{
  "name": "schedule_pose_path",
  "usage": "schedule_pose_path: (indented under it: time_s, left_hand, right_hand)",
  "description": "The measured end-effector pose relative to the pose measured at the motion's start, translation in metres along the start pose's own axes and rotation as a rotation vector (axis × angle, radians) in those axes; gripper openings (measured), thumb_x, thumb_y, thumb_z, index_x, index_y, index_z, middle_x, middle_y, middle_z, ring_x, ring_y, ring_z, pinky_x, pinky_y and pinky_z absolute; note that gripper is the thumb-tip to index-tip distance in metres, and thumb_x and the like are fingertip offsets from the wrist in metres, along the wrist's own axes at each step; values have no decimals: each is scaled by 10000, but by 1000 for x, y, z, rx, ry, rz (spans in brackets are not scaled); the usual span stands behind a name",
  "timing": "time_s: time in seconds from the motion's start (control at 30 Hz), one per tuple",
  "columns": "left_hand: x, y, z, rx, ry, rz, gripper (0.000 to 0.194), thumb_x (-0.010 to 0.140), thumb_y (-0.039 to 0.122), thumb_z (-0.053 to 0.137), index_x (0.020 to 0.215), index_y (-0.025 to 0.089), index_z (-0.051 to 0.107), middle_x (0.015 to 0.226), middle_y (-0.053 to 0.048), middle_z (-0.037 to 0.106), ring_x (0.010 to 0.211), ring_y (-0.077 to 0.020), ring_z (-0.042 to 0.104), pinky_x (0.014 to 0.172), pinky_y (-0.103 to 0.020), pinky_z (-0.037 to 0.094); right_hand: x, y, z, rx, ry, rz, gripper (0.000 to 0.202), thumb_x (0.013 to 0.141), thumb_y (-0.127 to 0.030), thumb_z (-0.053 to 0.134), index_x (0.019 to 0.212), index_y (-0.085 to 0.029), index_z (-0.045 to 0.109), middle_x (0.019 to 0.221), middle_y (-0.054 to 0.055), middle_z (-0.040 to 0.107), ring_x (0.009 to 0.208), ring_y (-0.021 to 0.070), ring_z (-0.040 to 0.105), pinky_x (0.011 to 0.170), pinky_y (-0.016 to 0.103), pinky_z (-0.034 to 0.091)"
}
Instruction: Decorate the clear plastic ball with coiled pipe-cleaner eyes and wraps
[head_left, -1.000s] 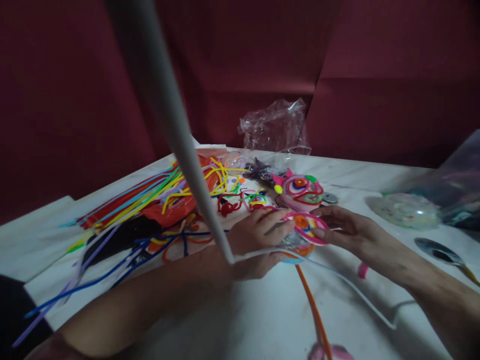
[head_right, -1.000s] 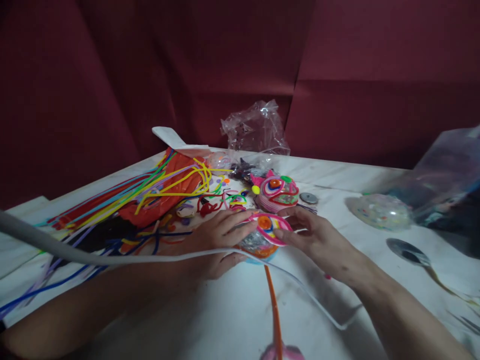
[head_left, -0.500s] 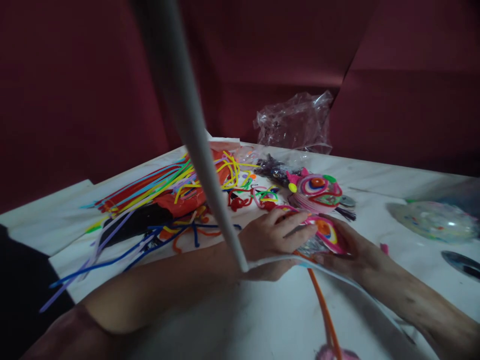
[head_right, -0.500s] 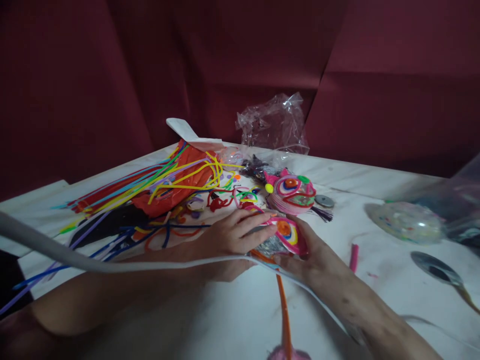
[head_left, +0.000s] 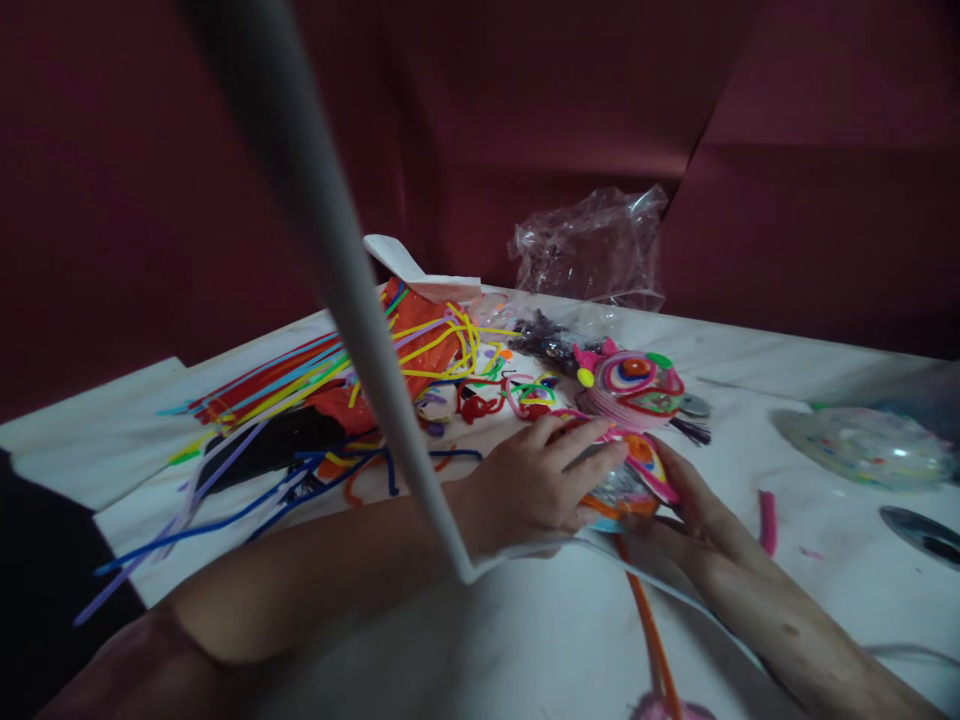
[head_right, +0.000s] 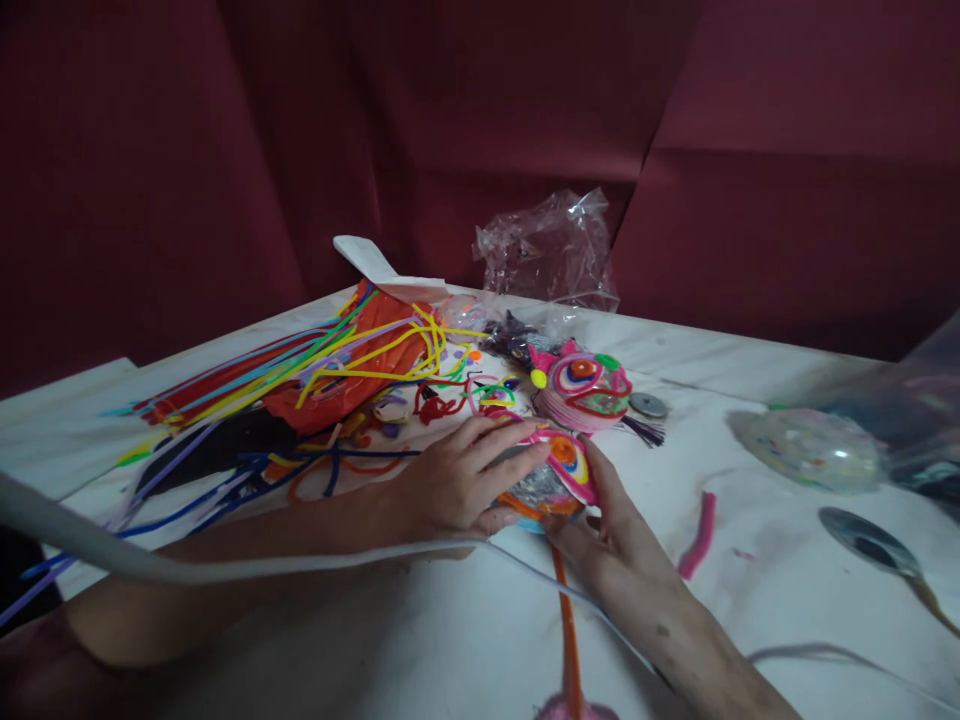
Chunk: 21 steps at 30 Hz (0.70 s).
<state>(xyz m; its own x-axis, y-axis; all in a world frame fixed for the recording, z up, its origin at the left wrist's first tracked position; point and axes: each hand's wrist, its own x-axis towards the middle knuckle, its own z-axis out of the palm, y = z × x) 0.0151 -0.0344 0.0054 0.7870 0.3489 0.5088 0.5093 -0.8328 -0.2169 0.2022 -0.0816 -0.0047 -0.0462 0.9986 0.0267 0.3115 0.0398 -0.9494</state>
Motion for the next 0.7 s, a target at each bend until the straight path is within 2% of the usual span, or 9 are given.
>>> schedule_pose_path:
  time_s: [0.13,0.27,0.43,0.53,0.7]
  left_hand:
    - [-1,-1,2,26,-9,3,566,881,445,443,1321,90,420,1354,-131,473,1185,-242,421,1018,-350,336]
    - [-2,0,3,29,17,-17,569,865,460,471,1306,101,447,1342,-121,485,1145,-244,451,1006,-337,345]
    - [-2,1,1,46,25,26,541,877,433,457,1301,97,458,1325,-129,503,1148,-242,453,984,-343,355]
    - [-3,2,-2,37,19,33,531,870,420,475,1294,100,466,1338,-121,493,1149,-240,447,993,-339,350]
    - [-5,5,0,2,-10,-59,594,849,469,503,1330,127,430,1380,-102,445,1133,-260,452,979,-345,381]
  right_hand:
    - [1,-6,2,47,11,10,653,778,-412,621,1356,-244,370,1364,68,496,1165,292,518,796,307,518]
    - [2,-4,6,60,81,-23,632,748,-403,651,1318,-248,425,1308,68,543,1127,310,534,780,345,517]
    - [5,5,-1,96,14,-54,604,752,-350,663,1302,-247,434,1252,88,576,1039,291,587,769,358,527]
    - [8,12,-6,90,-31,-67,623,737,-344,693,1299,-237,447,1255,101,580,1055,296,585,770,350,535]
    - [6,10,-3,69,40,-10,748,702,-387,710,1359,-231,387,1267,106,577,1030,311,601,867,447,488]
